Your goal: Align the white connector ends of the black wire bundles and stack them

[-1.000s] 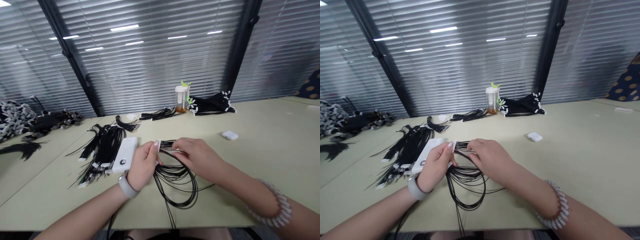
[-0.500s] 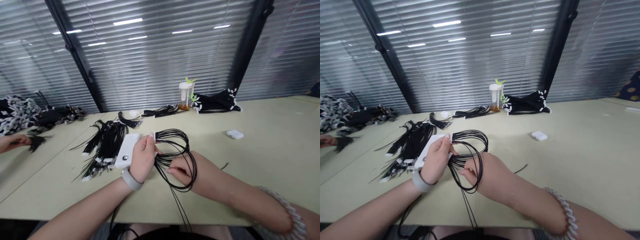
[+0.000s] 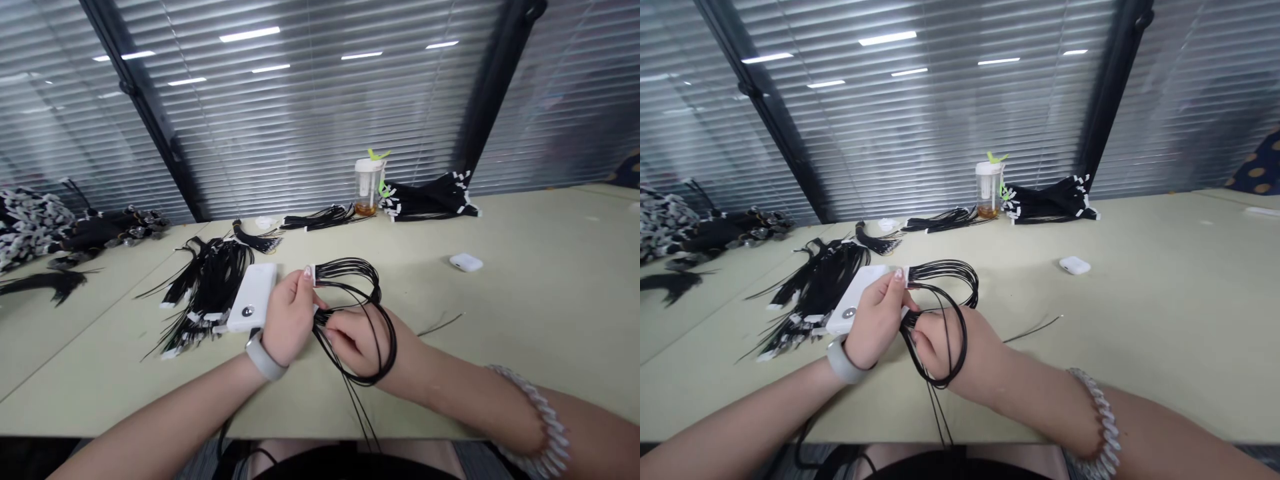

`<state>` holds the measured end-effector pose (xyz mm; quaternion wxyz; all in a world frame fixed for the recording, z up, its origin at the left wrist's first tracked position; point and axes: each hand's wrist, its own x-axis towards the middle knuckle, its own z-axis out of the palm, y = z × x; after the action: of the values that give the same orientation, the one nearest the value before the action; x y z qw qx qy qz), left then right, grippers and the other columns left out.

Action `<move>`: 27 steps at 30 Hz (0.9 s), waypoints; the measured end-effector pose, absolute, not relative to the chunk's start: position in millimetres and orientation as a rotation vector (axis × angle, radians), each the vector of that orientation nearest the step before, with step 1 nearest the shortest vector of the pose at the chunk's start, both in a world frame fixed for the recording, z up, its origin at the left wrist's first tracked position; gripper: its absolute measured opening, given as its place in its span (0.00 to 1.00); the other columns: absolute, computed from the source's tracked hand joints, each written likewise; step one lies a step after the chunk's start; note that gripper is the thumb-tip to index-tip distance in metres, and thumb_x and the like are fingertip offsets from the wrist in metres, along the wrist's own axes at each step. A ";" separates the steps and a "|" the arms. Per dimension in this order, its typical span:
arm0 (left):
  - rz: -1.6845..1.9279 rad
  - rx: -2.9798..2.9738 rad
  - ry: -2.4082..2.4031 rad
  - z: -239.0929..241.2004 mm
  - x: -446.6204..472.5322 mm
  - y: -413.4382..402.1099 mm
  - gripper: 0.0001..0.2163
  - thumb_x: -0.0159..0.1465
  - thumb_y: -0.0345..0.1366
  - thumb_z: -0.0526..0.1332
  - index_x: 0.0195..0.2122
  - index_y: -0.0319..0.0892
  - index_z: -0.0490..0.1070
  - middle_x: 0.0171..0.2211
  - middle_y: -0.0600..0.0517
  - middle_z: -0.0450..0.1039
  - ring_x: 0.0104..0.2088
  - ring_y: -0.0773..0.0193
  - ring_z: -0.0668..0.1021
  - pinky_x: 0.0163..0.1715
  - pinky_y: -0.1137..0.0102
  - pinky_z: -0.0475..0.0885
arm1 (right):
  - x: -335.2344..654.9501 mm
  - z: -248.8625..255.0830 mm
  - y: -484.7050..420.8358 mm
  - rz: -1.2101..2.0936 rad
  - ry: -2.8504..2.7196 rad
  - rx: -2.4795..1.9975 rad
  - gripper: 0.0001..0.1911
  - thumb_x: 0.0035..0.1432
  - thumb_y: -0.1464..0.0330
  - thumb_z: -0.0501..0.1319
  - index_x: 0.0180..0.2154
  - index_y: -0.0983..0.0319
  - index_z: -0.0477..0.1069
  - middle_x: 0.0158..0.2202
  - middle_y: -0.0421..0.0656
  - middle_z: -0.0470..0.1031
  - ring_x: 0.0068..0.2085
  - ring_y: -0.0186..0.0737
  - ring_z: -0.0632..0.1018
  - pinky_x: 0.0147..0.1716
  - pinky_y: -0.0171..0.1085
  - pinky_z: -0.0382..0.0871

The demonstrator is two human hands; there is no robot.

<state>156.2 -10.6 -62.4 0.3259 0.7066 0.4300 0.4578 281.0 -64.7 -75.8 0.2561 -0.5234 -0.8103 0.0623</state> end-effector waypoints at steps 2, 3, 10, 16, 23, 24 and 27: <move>1.193 1.857 1.122 -63.4 155.7 -11.0 0.19 0.64 0.40 0.46 0.18 0.41 0.61 0.15 0.55 0.65 0.19 0.69 0.68 0.23 0.74 0.62 | 280.1 -75.5 -64.8 0.154 -2.204 -1.428 0.10 0.52 0.72 0.51 0.19 0.64 0.58 0.18 0.37 0.62 0.21 0.27 0.58 0.22 0.31 0.48; 1.194 1.857 1.122 -63.9 155.4 -11.0 0.19 0.64 0.40 0.46 0.18 0.41 0.61 0.15 0.55 0.65 0.19 0.69 0.68 0.23 0.74 0.62 | 279.9 -75.2 -65.0 0.157 -2.206 -1.416 0.11 0.52 0.71 0.51 0.19 0.64 0.58 0.18 0.36 0.61 0.21 0.27 0.58 0.22 0.31 0.48; 1.195 1.855 1.096 -66.1 155.2 -8.9 0.18 0.64 0.40 0.46 0.18 0.41 0.61 0.15 0.55 0.66 0.19 0.69 0.68 0.23 0.75 0.62 | 279.9 -74.7 -64.4 0.187 -2.220 -1.395 0.11 0.52 0.72 0.50 0.19 0.64 0.56 0.18 0.36 0.60 0.21 0.26 0.58 0.22 0.30 0.48; 1.227 1.869 1.089 -66.3 155.8 -9.3 0.18 0.64 0.40 0.46 0.18 0.40 0.60 0.15 0.55 0.66 0.19 0.70 0.67 0.22 0.75 0.61 | 279.6 -75.9 -62.9 0.201 -2.198 -1.327 0.11 0.52 0.71 0.50 0.19 0.64 0.56 0.18 0.36 0.59 0.21 0.26 0.56 0.22 0.30 0.48; 1.232 1.883 1.086 -66.6 155.5 -9.1 0.19 0.64 0.40 0.46 0.18 0.40 0.61 0.14 0.55 0.65 0.18 0.70 0.67 0.21 0.75 0.60 | 281.2 -76.6 -61.7 0.230 -2.215 -1.258 0.11 0.53 0.72 0.51 0.19 0.64 0.56 0.18 0.35 0.58 0.21 0.26 0.56 0.22 0.30 0.49; 1.229 1.888 1.088 -66.4 155.4 -9.1 0.19 0.64 0.40 0.46 0.18 0.40 0.61 0.14 0.56 0.65 0.18 0.70 0.67 0.21 0.75 0.60 | 281.4 -77.3 -61.1 0.234 -2.220 -1.255 0.11 0.53 0.72 0.51 0.20 0.64 0.55 0.18 0.35 0.57 0.21 0.26 0.56 0.22 0.30 0.49; 1.218 1.892 1.089 -65.7 155.0 -9.4 0.19 0.64 0.40 0.46 0.18 0.40 0.61 0.14 0.56 0.65 0.18 0.70 0.67 0.21 0.76 0.61 | 281.8 -79.9 -59.9 0.244 -2.220 -1.248 0.11 0.53 0.73 0.51 0.20 0.64 0.55 0.17 0.35 0.56 0.20 0.26 0.56 0.22 0.30 0.48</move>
<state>155.0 -9.4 -65.7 0.3152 0.7183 0.4135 0.4624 281.8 -59.9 -79.9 0.2877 -0.4671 -0.8311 0.0914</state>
